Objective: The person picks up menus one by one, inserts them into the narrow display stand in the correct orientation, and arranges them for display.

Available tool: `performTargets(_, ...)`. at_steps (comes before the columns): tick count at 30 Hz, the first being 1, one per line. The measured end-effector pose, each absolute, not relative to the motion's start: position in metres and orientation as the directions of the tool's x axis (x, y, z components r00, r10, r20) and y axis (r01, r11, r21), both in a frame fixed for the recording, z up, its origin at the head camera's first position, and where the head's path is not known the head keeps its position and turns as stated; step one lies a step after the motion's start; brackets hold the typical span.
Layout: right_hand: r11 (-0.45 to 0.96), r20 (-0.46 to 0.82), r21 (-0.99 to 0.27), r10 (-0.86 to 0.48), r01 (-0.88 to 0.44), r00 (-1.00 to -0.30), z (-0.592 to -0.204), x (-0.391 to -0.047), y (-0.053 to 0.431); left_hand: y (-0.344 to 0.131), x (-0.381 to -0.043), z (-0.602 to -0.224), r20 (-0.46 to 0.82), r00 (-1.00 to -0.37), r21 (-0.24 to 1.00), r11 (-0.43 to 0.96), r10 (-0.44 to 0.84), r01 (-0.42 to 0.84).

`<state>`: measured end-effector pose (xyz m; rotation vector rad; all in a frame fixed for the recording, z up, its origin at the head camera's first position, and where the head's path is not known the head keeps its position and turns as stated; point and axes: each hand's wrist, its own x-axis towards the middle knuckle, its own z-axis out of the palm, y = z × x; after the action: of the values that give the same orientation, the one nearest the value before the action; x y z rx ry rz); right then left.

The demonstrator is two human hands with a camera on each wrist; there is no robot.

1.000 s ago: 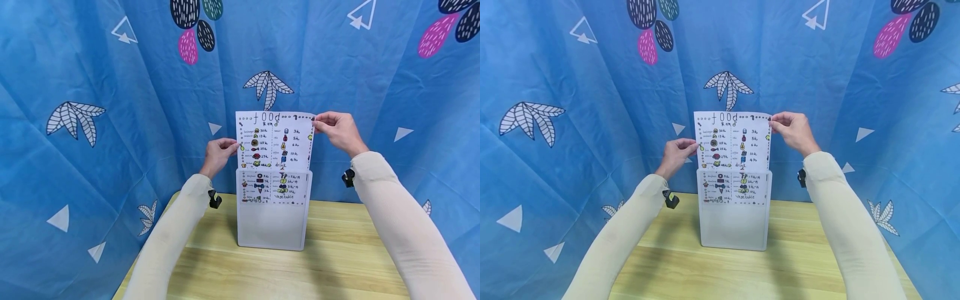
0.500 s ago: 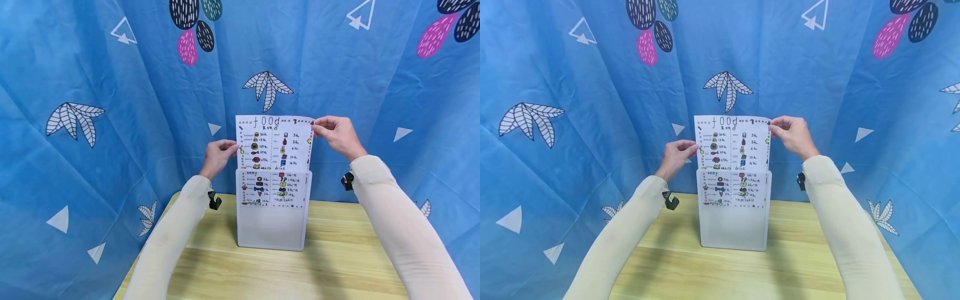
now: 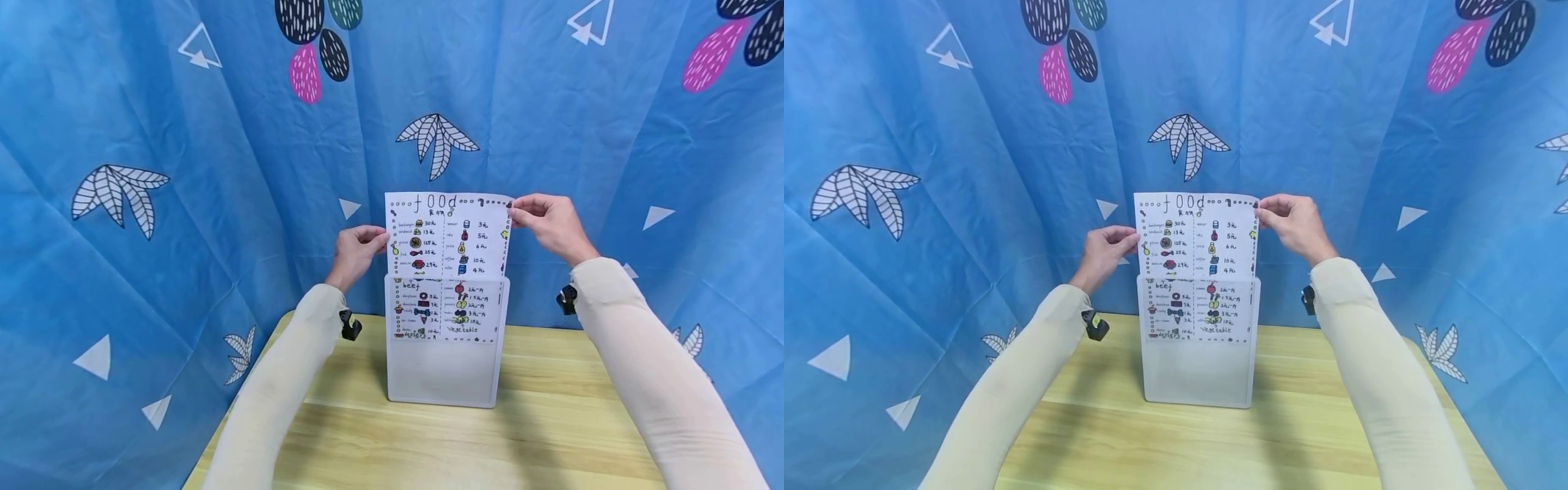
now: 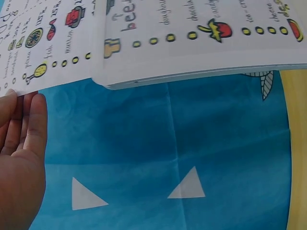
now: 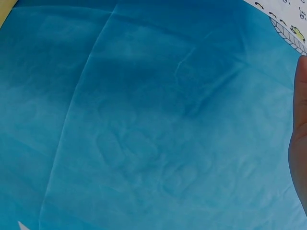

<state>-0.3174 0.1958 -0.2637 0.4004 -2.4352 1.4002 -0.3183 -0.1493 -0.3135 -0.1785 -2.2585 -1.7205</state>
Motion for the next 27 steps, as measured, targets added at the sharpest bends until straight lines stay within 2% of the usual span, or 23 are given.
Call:
performTargets(6, 0.471, 0.391, -0.796, -0.08, -0.381, -0.917, -0.264, -0.317, 0.195, -0.148, -0.323, -0.301, 0.342, -0.935, 0.912, 0.273, -0.093, 0.306)
performTargets(16, 0.437, 0.463, -0.788, -0.046, -0.435, -0.885, -0.261, -0.32, 0.193, -0.142, -0.325, -0.275, 0.432, -0.894, 0.879, 0.275, -0.118, 0.389)
performTargets(20, 0.442, 0.445, -0.796, -0.035, -0.413, -0.895, -0.261, -0.319, 0.194, -0.141, -0.324, -0.272, 0.468, -0.876, 0.864, 0.268, -0.117, 0.426)
performTargets(27, 0.417, 0.45, -0.801, -0.053, -0.429, -0.892, -0.264, -0.319, 0.196, -0.141, -0.323, -0.273, 0.462, -0.879, 0.871, 0.242, -0.114, 0.427)
